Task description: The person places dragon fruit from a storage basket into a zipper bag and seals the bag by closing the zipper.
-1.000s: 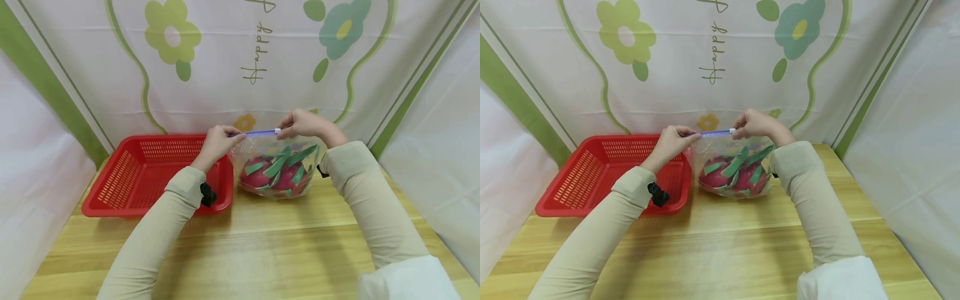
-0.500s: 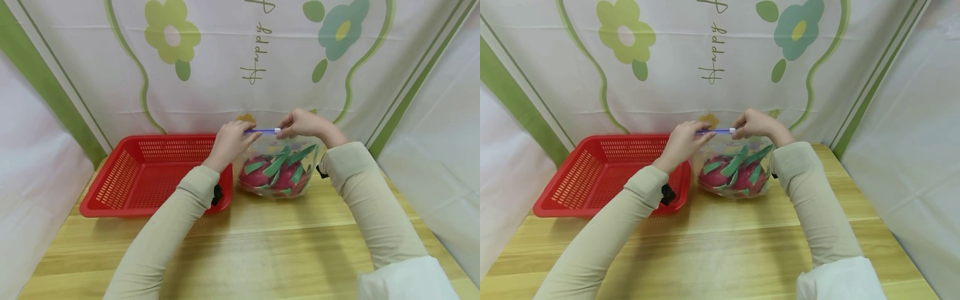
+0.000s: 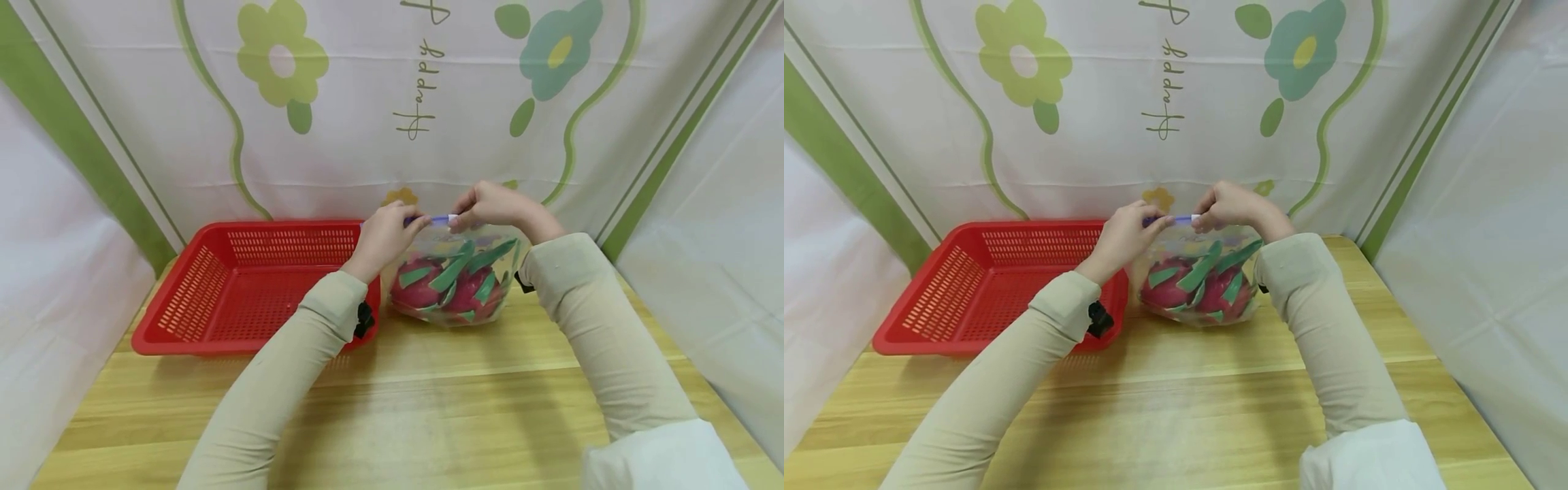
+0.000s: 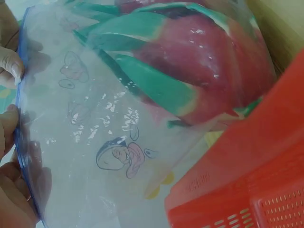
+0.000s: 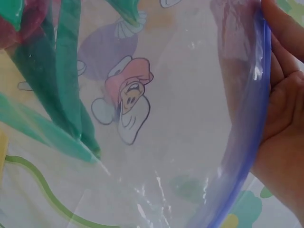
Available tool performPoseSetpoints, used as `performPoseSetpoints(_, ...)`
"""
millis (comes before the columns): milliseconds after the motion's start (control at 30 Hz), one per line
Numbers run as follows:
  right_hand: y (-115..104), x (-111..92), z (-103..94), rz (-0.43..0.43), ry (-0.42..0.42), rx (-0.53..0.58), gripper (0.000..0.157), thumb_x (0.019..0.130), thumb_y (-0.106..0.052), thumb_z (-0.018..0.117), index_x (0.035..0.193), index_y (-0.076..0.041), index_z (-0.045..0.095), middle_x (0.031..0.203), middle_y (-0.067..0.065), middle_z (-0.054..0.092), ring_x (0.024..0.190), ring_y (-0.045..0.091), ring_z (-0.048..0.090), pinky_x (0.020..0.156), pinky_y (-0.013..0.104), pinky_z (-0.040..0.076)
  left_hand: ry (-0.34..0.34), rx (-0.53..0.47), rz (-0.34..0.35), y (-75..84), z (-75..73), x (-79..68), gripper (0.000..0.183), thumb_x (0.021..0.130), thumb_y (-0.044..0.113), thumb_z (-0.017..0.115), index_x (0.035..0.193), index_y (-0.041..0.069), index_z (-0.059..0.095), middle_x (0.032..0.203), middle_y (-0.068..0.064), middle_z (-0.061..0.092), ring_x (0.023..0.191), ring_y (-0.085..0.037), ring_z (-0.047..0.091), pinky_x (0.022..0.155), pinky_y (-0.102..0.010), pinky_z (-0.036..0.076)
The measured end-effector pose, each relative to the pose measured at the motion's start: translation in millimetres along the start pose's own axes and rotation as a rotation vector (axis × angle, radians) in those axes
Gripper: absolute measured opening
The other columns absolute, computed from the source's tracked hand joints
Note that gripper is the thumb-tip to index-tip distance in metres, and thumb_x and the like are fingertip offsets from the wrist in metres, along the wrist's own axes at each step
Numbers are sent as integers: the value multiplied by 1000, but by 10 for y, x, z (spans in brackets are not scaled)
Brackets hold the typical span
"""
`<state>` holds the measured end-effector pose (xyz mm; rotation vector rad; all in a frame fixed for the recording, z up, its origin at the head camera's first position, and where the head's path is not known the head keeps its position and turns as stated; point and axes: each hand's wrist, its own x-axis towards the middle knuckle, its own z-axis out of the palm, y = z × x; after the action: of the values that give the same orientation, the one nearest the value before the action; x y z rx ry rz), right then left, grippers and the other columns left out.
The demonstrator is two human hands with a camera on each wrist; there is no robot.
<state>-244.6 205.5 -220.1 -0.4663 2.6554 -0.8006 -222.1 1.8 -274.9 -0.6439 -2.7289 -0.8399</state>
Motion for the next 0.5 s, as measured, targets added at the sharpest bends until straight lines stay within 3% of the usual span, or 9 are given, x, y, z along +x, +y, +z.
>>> performPoseSetpoints(167, -19, -25, -11, 13, -15, 3, 30, 93, -21, 59, 112, -1, 70, 103, 12, 74, 102, 31, 67, 92, 46, 51, -3, -3, -17, 14, -19, -6, 30, 95, 39, 56, 92, 13, 72, 82, -3, 59, 67, -17, 49, 52, -25, 34)
performPoseSetpoints(500, -38, -82, -41, 25, -27, -53, 35, 95, -25, 54, 116, -1, 68, 102, 11, 74, 104, 31, 66, 97, 49, 47, -20, 15, -41, 36, -29, -17, 32, 95, 40, 56, 104, 16, 74, 87, -3, 63, 69, -16, 50, 53, -24, 35)
